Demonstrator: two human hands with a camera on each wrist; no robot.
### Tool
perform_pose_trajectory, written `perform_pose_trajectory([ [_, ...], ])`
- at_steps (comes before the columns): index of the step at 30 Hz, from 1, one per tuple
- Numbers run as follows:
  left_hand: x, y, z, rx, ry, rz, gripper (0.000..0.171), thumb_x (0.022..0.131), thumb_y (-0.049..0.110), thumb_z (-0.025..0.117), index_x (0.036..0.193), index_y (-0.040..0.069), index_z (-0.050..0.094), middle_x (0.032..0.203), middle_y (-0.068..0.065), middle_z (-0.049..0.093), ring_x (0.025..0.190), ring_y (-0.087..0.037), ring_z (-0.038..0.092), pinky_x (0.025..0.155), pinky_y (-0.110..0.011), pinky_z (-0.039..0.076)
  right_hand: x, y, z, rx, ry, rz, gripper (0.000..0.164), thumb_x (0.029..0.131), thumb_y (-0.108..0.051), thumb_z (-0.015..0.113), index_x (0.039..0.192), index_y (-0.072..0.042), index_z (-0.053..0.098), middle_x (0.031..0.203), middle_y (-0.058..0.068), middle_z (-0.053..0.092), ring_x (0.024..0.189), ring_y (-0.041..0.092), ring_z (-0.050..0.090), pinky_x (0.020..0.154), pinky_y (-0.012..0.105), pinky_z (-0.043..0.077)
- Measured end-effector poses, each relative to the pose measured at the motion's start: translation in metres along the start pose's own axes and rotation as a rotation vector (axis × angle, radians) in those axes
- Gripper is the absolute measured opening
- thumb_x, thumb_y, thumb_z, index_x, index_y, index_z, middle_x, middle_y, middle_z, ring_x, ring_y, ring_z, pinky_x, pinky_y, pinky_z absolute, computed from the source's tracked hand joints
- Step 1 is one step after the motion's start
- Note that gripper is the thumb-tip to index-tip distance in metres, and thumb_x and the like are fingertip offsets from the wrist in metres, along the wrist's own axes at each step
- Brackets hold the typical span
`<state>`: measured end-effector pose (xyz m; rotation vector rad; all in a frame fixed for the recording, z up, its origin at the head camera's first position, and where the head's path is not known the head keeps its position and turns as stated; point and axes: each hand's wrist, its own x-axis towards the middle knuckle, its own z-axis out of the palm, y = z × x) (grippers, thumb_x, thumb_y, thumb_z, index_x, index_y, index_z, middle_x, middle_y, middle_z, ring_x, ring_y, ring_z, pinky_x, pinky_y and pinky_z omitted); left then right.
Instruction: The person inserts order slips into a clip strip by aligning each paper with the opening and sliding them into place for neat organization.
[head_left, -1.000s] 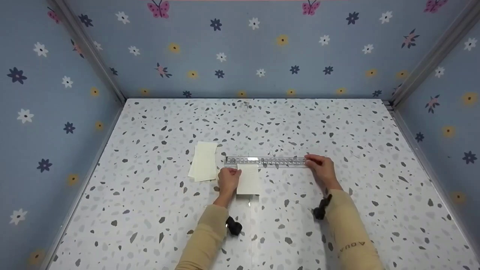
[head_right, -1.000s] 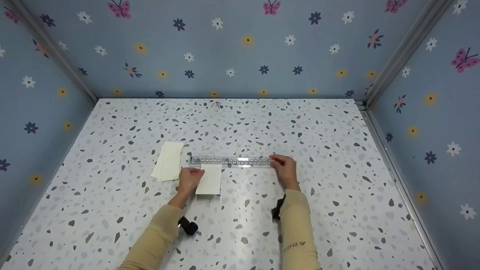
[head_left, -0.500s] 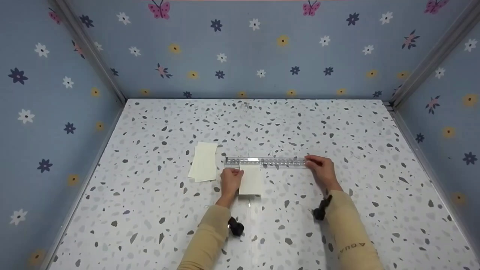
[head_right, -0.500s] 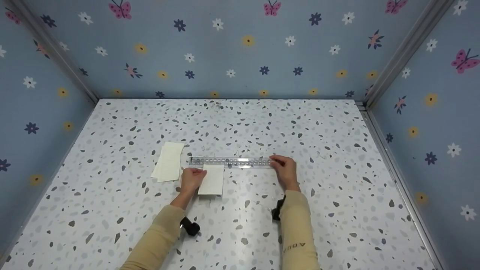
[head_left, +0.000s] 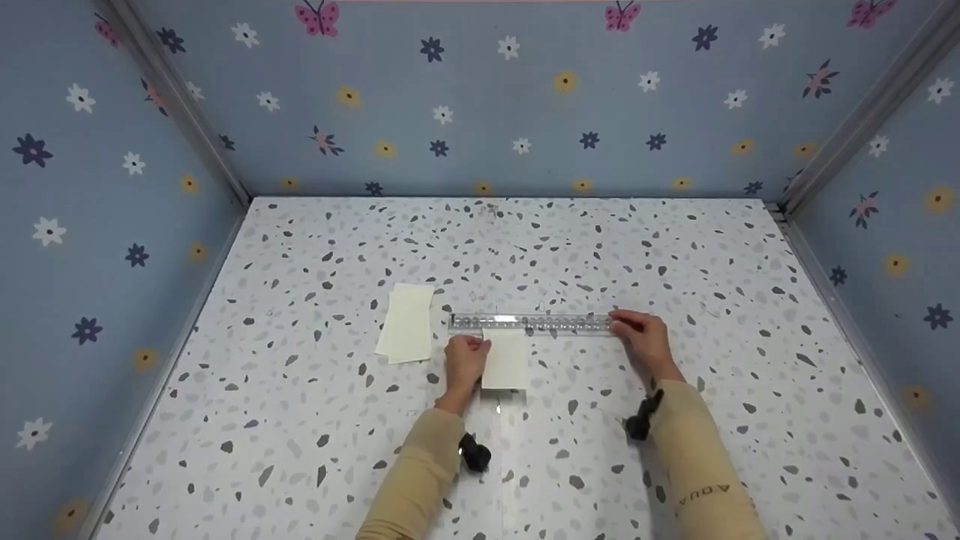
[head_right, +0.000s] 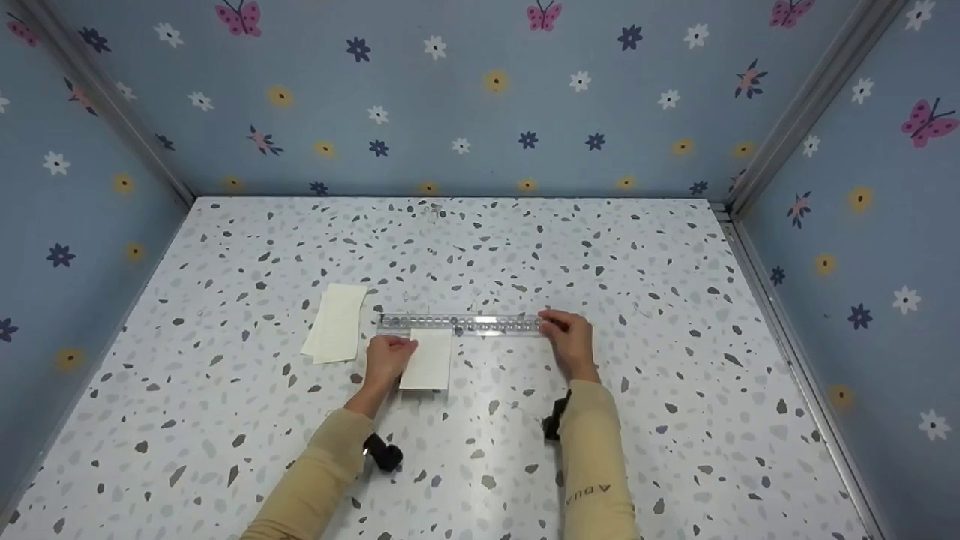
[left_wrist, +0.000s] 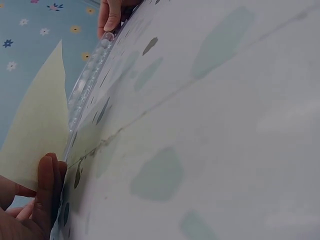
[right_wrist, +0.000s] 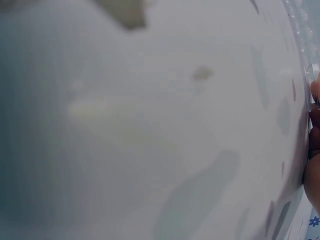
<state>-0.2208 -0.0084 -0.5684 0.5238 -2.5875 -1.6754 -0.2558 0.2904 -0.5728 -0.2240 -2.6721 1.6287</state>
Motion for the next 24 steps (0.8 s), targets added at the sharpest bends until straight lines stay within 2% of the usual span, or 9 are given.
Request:
perform_pose_trajectory([
  [6,0.0,0.001,0.002,0.0,-0.004,-0.011,0.013,0.079,0.011,0.064,0.082,-0.001,0.063,0.078,-0.011,0.064,0.072,-0.022,0.06,0.066,-0.033,0.047,0.0,0.0,0.0,0.052,-0.008,0.037,0.027,0.078,-0.015,0.066,0.105,-0.01,0.064,0.109,0.007,0.058,0.101,0.019,0.051,0.091,0.033,0.035],
  [11,-0.001,0.004,0.005,0.016,0.006,-0.008,0.013,0.078,0.013,0.065,0.08,0.0,0.063,0.076,-0.01,0.064,0.071,-0.021,0.06,0.067,-0.033,0.046,0.0,-0.001,-0.001,0.074,-0.007,0.031,0.028,0.077,-0.014,0.066,0.105,-0.009,0.064,0.108,0.008,0.059,0.1,0.018,0.051,0.09,0.032,0.036],
  [18,-0.003,0.004,0.008,-0.019,-0.001,0.06,0.013,0.078,0.009,0.064,0.08,-0.004,0.064,0.075,-0.013,0.065,0.068,-0.02,0.061,0.062,-0.031,0.048,0.001,0.001,-0.001,-0.001,0.021,-0.087,0.026,0.078,-0.011,0.066,0.102,-0.002,0.065,0.106,0.014,0.061,0.098,0.022,0.054,0.088,0.031,0.038],
  [24,-0.003,0.005,0.011,-0.026,-0.013,0.036,0.013,0.078,0.009,0.064,0.08,-0.003,0.064,0.076,-0.012,0.065,0.068,-0.02,0.061,0.063,-0.031,0.048,0.001,0.0,-0.001,-0.004,0.014,-0.045,0.027,0.078,-0.012,0.066,0.103,-0.004,0.064,0.108,0.014,0.06,0.1,0.023,0.053,0.09,0.034,0.036],
])
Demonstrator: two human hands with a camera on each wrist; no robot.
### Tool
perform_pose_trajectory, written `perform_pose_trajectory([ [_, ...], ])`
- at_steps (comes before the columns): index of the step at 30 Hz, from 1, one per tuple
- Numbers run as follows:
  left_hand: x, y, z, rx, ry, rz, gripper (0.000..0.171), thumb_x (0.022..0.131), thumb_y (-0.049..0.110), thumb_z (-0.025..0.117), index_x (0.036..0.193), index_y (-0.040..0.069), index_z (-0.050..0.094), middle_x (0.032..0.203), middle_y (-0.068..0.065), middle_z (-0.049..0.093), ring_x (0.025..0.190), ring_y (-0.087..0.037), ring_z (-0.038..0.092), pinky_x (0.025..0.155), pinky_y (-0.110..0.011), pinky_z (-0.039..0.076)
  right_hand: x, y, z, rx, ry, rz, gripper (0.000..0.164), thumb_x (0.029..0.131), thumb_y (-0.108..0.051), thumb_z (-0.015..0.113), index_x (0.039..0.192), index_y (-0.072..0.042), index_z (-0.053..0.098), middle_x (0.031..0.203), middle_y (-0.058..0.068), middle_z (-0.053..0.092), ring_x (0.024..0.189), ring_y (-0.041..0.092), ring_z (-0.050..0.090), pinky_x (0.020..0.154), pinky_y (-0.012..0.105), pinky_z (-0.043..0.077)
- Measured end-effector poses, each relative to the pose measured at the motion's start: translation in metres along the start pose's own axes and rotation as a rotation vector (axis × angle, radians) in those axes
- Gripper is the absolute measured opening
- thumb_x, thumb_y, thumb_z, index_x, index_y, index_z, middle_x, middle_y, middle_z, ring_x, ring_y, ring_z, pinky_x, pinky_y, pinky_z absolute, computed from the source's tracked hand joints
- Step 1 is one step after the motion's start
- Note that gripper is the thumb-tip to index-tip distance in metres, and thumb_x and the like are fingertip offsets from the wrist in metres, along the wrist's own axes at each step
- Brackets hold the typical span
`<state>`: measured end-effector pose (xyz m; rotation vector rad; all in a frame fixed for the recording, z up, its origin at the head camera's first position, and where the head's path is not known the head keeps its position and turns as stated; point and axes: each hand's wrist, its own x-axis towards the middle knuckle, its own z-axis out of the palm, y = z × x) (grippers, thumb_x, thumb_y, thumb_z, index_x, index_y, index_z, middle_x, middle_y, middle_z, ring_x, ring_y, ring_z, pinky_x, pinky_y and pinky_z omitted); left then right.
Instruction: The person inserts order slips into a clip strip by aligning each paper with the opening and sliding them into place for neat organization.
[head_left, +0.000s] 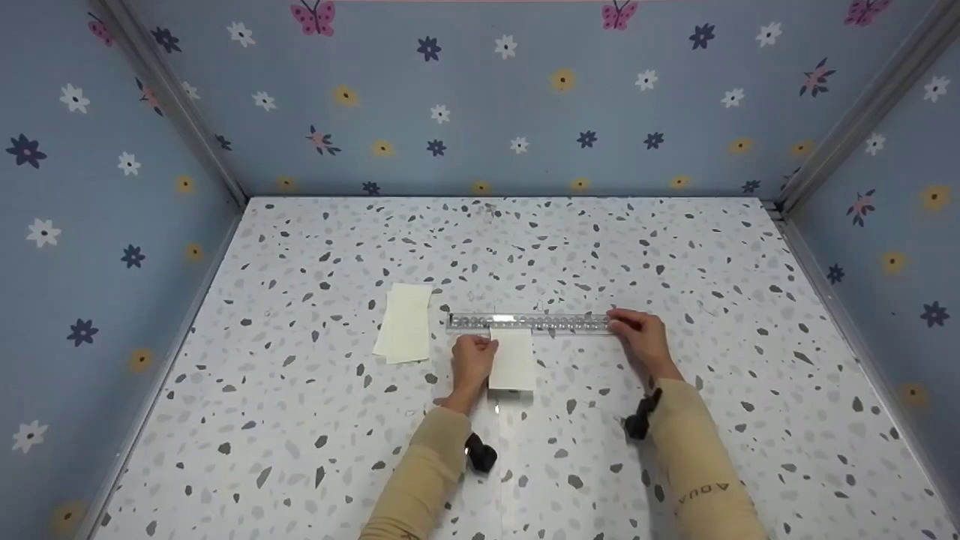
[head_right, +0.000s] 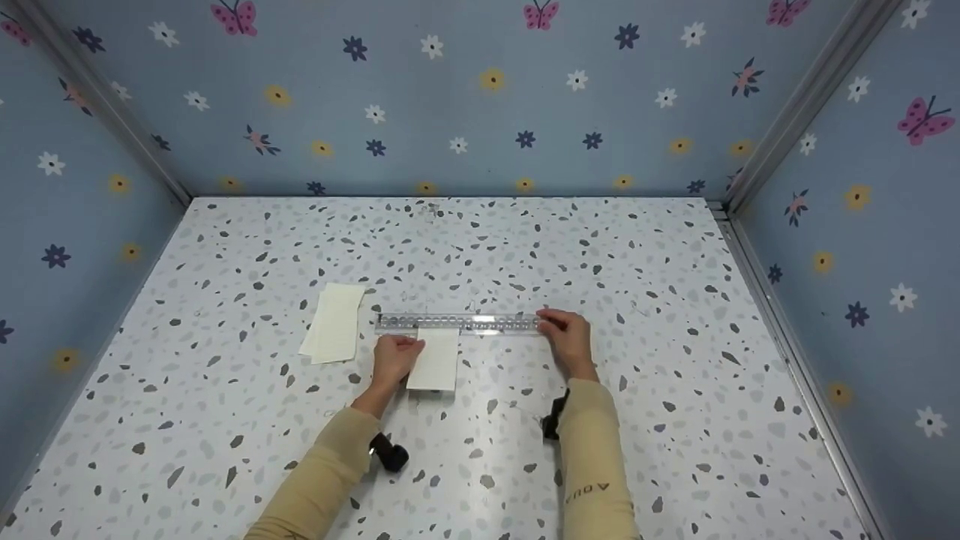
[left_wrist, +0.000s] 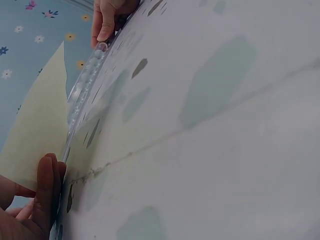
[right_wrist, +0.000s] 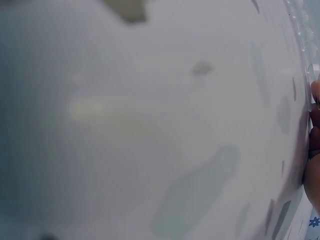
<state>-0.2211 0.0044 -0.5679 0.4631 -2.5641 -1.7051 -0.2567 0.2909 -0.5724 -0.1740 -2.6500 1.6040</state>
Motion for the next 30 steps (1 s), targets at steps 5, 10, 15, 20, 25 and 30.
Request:
perform_pose_trajectory([
  [5,0.001,-0.001,0.001,-0.03,0.001,0.024,0.011,0.077,0.009,0.065,0.076,-0.001,0.063,0.072,-0.011,0.064,0.064,-0.02,0.06,0.061,-0.03,0.047,0.0,-0.001,0.0,0.016,0.003,0.007,0.027,0.077,-0.012,0.066,0.103,-0.004,0.064,0.108,0.013,0.06,0.1,0.022,0.053,0.09,0.033,0.037],
  [10,0.001,0.0,0.004,-0.018,-0.011,0.005,0.011,0.077,0.008,0.064,0.079,-0.003,0.063,0.076,-0.013,0.064,0.07,-0.022,0.061,0.065,-0.032,0.048,0.0,0.0,0.0,0.012,-0.004,0.008,0.026,0.078,-0.012,0.065,0.103,-0.004,0.064,0.109,0.013,0.059,0.101,0.022,0.053,0.09,0.033,0.036],
  [15,-0.001,0.002,0.006,0.007,0.0,0.026,0.011,0.077,0.008,0.064,0.078,-0.003,0.063,0.075,-0.012,0.064,0.07,-0.022,0.06,0.065,-0.032,0.047,0.0,0.0,0.0,-0.002,-0.008,0.005,0.027,0.079,-0.012,0.065,0.104,-0.005,0.064,0.111,0.012,0.059,0.103,0.022,0.052,0.092,0.034,0.035],
  [20,-0.003,0.004,0.007,0.022,0.0,0.036,0.012,0.077,0.01,0.065,0.078,-0.002,0.063,0.075,-0.012,0.064,0.069,-0.022,0.06,0.065,-0.032,0.047,-0.001,0.001,-0.001,0.018,-0.001,-0.04,0.026,0.078,-0.011,0.065,0.103,-0.002,0.064,0.109,0.014,0.06,0.101,0.023,0.053,0.09,0.033,0.036],
  [25,-0.004,0.006,0.009,0.006,0.006,0.057,0.012,0.077,0.009,0.065,0.077,-0.003,0.064,0.073,-0.012,0.064,0.068,-0.021,0.061,0.064,-0.032,0.047,-0.002,0.001,0.0,0.021,0.005,-0.054,0.025,0.078,-0.01,0.066,0.102,-0.002,0.065,0.106,0.014,0.061,0.097,0.021,0.054,0.087,0.031,0.038],
  [30,-0.003,0.005,0.011,0.005,0.002,0.053,0.012,0.077,0.009,0.065,0.076,-0.003,0.064,0.071,-0.011,0.064,0.065,-0.02,0.06,0.062,-0.031,0.047,-0.001,0.0,0.0,0.007,0.006,-0.041,0.024,0.078,-0.01,0.065,0.102,-0.004,0.065,0.105,0.012,0.061,0.097,0.021,0.054,0.087,0.032,0.038],
])
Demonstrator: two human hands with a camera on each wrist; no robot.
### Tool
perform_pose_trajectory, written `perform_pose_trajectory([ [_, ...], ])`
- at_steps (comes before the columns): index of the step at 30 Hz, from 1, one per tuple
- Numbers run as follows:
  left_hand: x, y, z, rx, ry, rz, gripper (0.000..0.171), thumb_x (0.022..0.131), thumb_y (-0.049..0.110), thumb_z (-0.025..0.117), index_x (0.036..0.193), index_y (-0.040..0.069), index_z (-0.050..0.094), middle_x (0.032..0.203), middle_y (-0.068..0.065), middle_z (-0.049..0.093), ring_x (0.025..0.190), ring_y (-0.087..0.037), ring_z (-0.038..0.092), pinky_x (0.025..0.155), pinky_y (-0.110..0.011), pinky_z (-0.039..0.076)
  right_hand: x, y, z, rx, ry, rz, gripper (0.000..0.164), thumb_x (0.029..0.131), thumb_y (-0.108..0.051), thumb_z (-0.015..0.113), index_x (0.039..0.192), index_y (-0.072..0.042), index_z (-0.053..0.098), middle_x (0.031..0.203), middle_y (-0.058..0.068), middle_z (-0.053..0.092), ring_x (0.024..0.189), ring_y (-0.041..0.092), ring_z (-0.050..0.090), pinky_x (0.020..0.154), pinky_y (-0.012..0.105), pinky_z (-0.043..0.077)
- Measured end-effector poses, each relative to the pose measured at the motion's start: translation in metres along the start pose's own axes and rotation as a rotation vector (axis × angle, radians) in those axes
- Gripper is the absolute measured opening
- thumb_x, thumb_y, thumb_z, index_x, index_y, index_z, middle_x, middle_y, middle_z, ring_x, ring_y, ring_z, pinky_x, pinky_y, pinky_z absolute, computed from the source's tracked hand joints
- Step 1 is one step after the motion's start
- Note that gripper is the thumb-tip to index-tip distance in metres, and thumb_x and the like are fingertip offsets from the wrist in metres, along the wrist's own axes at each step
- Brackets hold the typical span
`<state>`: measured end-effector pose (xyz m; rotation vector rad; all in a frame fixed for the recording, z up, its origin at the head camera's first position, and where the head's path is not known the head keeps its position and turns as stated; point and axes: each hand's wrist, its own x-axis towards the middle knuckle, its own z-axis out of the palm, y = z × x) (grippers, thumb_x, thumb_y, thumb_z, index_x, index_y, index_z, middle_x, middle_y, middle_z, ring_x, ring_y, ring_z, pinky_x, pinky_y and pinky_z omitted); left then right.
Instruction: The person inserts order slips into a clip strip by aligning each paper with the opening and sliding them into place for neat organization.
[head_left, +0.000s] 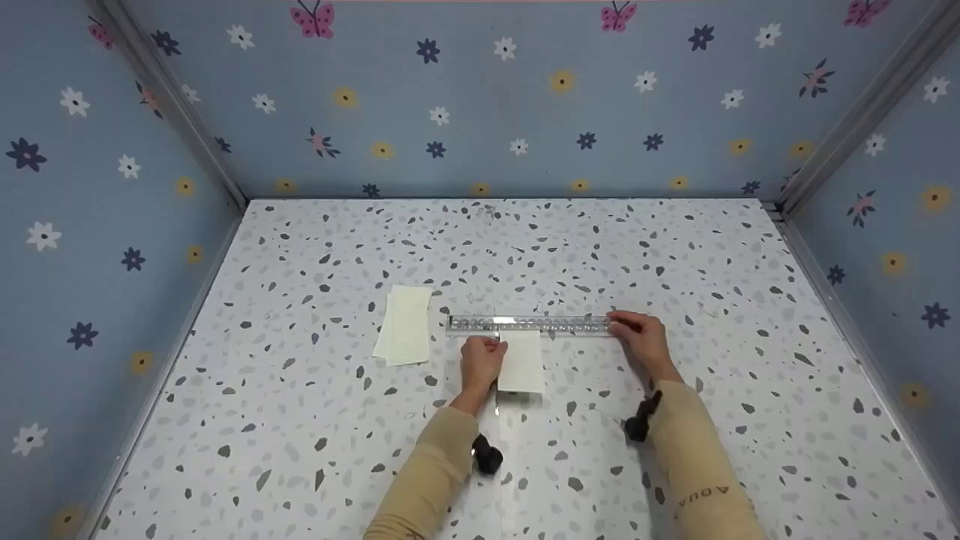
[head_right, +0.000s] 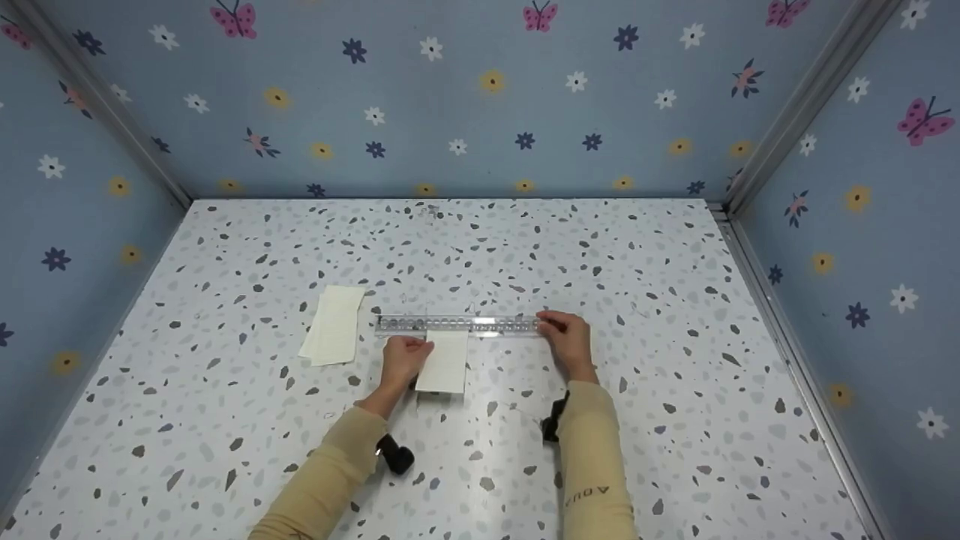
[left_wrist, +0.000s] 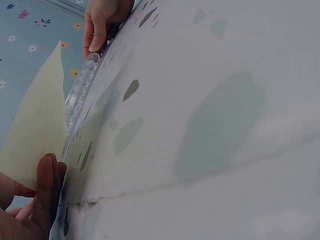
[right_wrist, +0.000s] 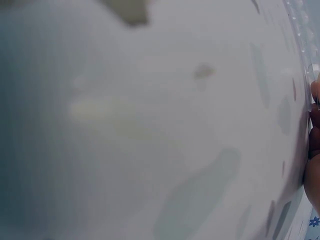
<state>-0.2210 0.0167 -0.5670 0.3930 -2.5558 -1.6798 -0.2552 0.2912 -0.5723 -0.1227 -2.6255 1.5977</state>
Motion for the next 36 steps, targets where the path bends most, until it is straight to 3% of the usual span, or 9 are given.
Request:
perform_pose_trajectory([
  [6,-0.001,0.0,0.002,0.016,0.009,0.042,0.01,0.076,0.008,0.066,0.073,-0.002,0.065,0.068,-0.01,0.064,0.063,-0.021,0.06,0.062,-0.032,0.047,0.001,0.0,0.0,-0.004,-0.013,0.023,0.025,0.079,-0.01,0.065,0.103,-0.005,0.065,0.107,0.012,0.061,0.099,0.021,0.053,0.089,0.033,0.036],
  [11,-0.002,0.002,0.003,0.014,0.014,0.066,0.009,0.076,0.007,0.065,0.072,-0.001,0.064,0.067,-0.009,0.064,0.062,-0.02,0.059,0.07,-0.035,0.044,0.001,-0.001,0.0,0.007,-0.022,0.07,0.026,0.079,-0.012,0.064,0.104,-0.007,0.064,0.11,0.01,0.059,0.102,0.02,0.051,0.092,0.033,0.034],
  [17,-0.003,0.004,0.005,0.017,-0.019,0.021,0.009,0.078,0.009,0.064,0.075,0.0,0.063,0.069,-0.008,0.064,0.063,-0.017,0.058,0.063,-0.031,0.046,0.002,0.0,0.0,0.016,-0.015,0.083,0.026,0.078,-0.012,0.065,0.104,-0.009,0.064,0.109,0.009,0.06,0.102,0.02,0.051,0.092,0.034,0.035],
  [24,-0.003,0.005,0.008,0.012,-0.025,0.001,0.011,0.078,0.01,0.064,0.077,-0.001,0.065,0.074,-0.009,0.065,0.067,-0.018,0.06,0.064,-0.03,0.047,0.001,0.001,0.0,-0.006,-0.009,0.012,0.026,0.079,-0.01,0.065,0.103,-0.003,0.064,0.107,0.013,0.06,0.099,0.021,0.053,0.087,0.033,0.038],
  [36,-0.006,0.009,0.011,0.026,-0.038,-0.019,0.01,0.079,0.011,0.064,0.077,0.001,0.064,0.071,-0.007,0.063,0.063,-0.016,0.058,0.059,-0.029,0.046,0.003,0.003,0.001,-0.017,-0.005,0.051,0.025,0.079,-0.01,0.064,0.104,-0.005,0.064,0.108,0.012,0.06,0.1,0.021,0.052,0.089,0.033,0.037],
])
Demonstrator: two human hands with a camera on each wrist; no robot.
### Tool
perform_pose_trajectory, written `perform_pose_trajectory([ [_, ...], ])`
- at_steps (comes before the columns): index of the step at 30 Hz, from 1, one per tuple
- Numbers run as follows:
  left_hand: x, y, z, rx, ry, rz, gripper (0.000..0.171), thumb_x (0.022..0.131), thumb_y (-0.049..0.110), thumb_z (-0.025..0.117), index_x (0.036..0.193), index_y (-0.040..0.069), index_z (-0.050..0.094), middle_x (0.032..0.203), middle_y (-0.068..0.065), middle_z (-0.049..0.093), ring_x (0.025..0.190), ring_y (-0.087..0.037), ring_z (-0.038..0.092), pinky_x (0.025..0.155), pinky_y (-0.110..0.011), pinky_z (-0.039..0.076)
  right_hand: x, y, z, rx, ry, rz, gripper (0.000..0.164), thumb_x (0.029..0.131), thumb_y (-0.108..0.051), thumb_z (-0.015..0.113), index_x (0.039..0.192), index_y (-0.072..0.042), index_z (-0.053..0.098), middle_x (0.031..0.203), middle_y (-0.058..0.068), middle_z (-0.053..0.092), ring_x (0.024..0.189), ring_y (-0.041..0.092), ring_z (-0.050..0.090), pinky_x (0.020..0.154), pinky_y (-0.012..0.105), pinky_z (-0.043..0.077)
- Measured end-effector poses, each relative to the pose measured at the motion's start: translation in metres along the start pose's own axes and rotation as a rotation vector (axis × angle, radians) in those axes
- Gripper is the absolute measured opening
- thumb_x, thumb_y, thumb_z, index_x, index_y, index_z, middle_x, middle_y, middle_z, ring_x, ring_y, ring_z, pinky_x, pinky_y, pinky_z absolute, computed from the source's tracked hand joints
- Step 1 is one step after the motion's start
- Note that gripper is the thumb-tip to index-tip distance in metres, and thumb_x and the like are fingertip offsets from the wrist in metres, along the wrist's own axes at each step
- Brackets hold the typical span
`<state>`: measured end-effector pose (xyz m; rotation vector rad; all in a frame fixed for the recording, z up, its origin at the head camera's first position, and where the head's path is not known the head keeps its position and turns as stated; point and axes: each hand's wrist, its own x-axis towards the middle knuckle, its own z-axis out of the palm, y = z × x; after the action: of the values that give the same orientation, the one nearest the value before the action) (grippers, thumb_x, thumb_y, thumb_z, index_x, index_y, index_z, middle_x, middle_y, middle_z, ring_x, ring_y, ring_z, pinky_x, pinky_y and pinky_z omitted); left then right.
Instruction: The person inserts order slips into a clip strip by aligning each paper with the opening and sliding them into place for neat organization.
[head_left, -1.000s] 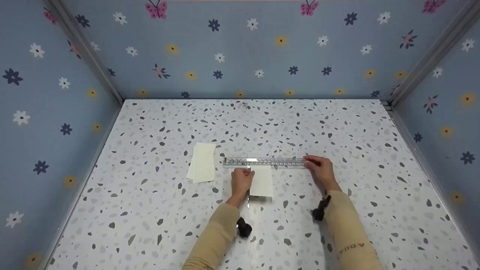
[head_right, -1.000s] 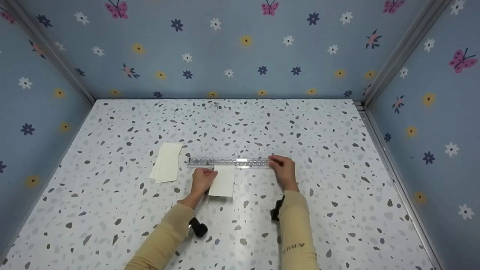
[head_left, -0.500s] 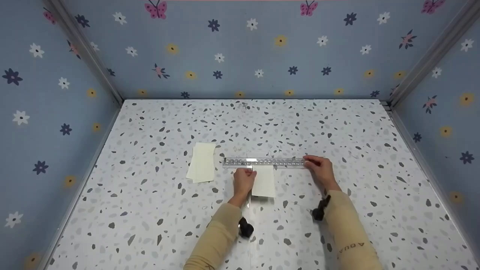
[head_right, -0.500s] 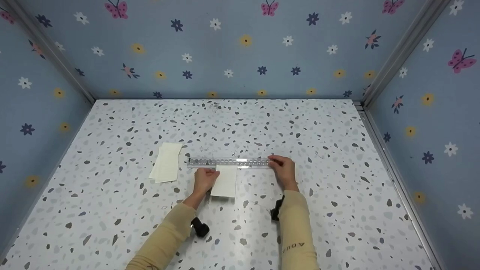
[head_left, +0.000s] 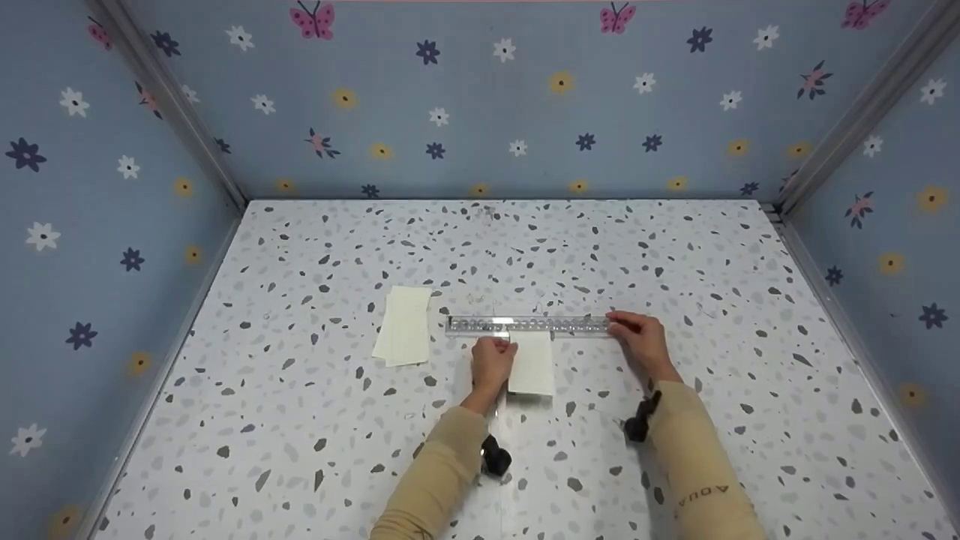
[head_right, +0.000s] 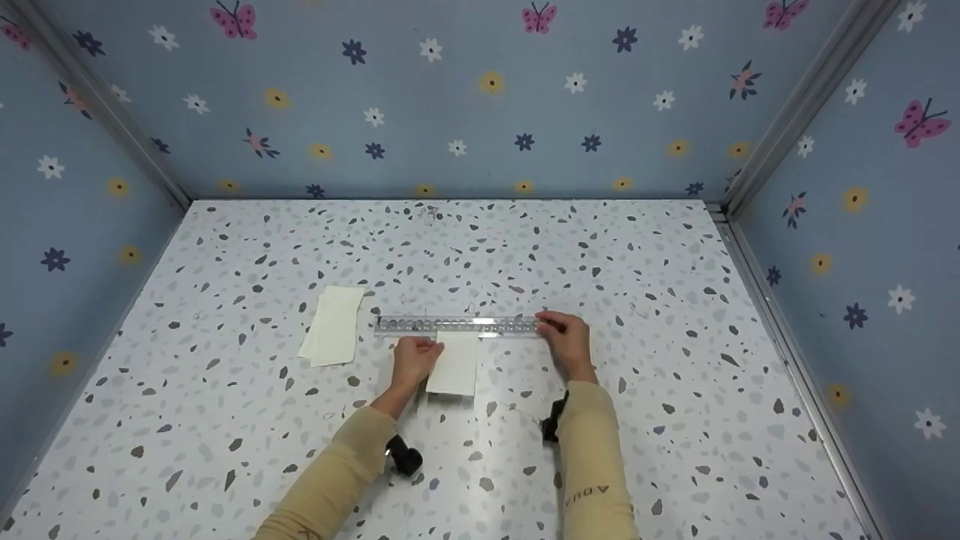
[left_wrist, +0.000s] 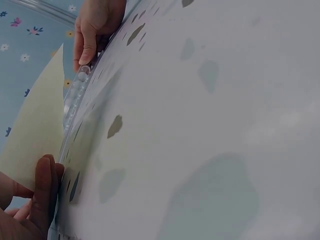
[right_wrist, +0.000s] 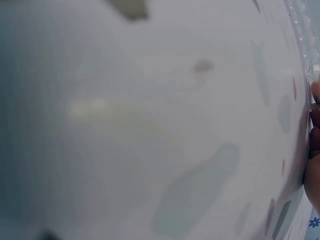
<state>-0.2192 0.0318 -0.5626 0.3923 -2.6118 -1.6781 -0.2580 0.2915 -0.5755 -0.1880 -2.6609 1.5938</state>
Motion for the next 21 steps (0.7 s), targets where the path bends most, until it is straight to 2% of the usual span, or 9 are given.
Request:
perform_pose_trajectory([
  [10,-0.002,0.002,0.004,0.033,0.009,0.014,0.011,0.078,0.013,0.064,0.08,0.002,0.065,0.073,-0.006,0.065,0.066,-0.017,0.06,0.061,-0.031,0.047,-0.002,-0.002,0.0,0.001,-0.006,0.017,0.028,0.079,-0.014,0.064,0.105,-0.006,0.063,0.111,0.011,0.059,0.102,0.021,0.052,0.091,0.033,0.036],
  [18,-0.002,0.001,0.009,0.013,0.019,0.022,0.012,0.078,0.013,0.065,0.079,0.001,0.066,0.074,-0.008,0.066,0.066,-0.018,0.061,0.061,-0.03,0.048,-0.003,-0.002,-0.002,0.007,0.006,-0.081,0.024,0.078,-0.01,0.065,0.102,-0.002,0.065,0.105,0.013,0.062,0.095,0.02,0.054,0.083,0.03,0.04],
  [21,-0.002,0.0,0.011,-0.009,0.019,0.039,0.011,0.077,0.011,0.065,0.078,0.0,0.066,0.073,-0.009,0.066,0.065,-0.018,0.061,0.06,-0.029,0.048,-0.003,-0.002,-0.002,-0.003,0.005,-0.069,0.025,0.078,-0.012,0.065,0.102,-0.003,0.065,0.105,0.012,0.062,0.096,0.02,0.054,0.084,0.03,0.039],
])
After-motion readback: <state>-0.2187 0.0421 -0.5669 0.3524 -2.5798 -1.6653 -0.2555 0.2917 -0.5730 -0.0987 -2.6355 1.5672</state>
